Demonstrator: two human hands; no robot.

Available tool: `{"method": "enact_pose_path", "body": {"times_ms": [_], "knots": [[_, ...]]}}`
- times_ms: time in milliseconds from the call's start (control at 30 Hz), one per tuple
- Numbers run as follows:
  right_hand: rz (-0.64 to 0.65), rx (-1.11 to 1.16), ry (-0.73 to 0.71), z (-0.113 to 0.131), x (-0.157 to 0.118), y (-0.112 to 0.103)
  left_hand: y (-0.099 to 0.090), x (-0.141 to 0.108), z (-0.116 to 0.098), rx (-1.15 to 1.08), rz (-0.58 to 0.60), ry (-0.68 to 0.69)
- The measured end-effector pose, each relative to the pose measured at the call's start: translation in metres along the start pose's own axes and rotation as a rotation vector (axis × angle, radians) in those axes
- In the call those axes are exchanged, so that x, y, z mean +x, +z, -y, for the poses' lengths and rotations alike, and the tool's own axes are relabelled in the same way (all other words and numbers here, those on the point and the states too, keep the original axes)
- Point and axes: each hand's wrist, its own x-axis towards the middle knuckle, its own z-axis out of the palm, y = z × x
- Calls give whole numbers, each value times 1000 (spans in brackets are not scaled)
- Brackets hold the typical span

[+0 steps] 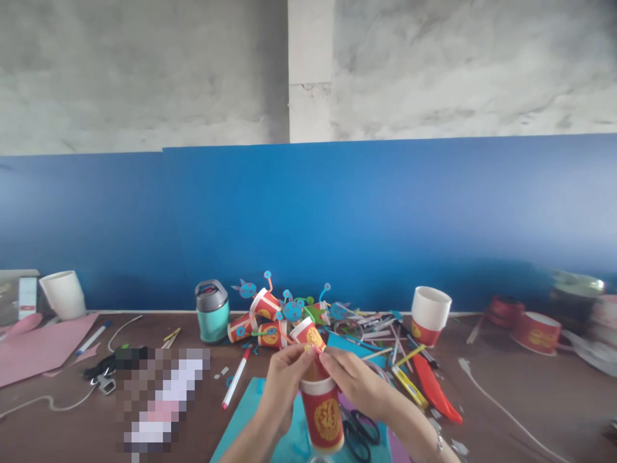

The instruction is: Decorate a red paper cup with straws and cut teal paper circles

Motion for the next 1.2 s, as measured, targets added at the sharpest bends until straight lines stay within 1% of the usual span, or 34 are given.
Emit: {"method": "enact_pose_path", "body": {"times_ms": [100, 133, 200, 267, 400, 467, 533, 600, 667, 700, 767, 833, 900, 967, 1033, 1200], "knots": [[105, -82, -105, -3, 0, -4, -1, 1, -1, -35, 15, -12], [128, -82, -115, -3, 1, -6, -2, 1, -1, -42, 17, -19], [152, -44, -96, 1, 2, -7, -3, 1, -2, -29, 31, -41], [147, -4, -67, 5, 3, -8, -4, 1, -3, 11, 55, -60], [147, 51, -33, 10, 3, -9, -5, 0, -9, 109, 124, -56], [193, 74, 29, 11, 3, -10, -5, -1, -10, 151, 146, -45], [247, 88, 149, 10, 4, -10, -5, 0, -10, 161, 150, -42], [266, 97, 268, 11, 5, -8, -5, 1, -8, 135, 139, -39], [234, 100, 351, 12, 6, -3, -6, 2, -6, 112, 87, -11], [193, 103, 388, 12, 7, 1, -6, 3, -6, 107, 42, 10], [78, 141, 465, 15, 7, 11, -6, 3, -5, 103, -59, 59], [-42, 242, 522, 17, 5, 23, -5, 3, -5, 86, -115, 97], [-113, 378, 559, 17, 3, 35, -5, 3, -5, 71, -104, 114], [-139, 505, 613, 17, 0, 45, -4, 2, -6, 64, -86, 96], [-148, 604, 666, 16, -1, 51, -4, 1, -6, 57, -94, 70], [-200, 703, 721, 15, -1, 57, -4, 1, -10, 19, -164, 57]]}}
